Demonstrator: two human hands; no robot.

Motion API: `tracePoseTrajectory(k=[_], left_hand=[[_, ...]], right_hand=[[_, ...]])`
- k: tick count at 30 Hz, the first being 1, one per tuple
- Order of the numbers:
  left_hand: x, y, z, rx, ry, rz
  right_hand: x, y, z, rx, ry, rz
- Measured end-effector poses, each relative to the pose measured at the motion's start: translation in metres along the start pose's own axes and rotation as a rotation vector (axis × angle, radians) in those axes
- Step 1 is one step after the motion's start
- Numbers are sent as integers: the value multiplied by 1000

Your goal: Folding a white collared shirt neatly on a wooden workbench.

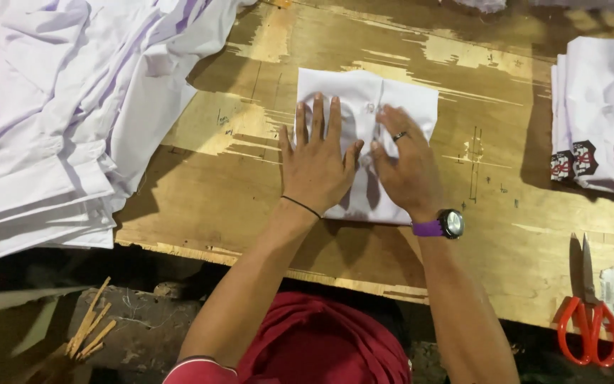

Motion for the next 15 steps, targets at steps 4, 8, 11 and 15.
tracePoseTrajectory(k=[4,8,11,15], left_hand=[[4,4,26,-1,-47,40],[19,-11,46,-19,-29,139],[22,-18,50,17,-17,108],[22,-20,49,34,0,148]], right_hand=[[-19,-1,12,25,-44,-176],[-37,-22,20,297,-268,-253],[-39,-24,24,365,-357,-269],[-39,-26,23,427,-389,-315]])
Point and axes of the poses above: each hand's wrist, its own z-axis towards the middle knuckle, its own y-axis out of the back of the hand, x = y × z, the point moved 6 cm from there along z, towards the middle knuckle, and after that the axes turned 5 degrees about z, right-handed, at the moved point
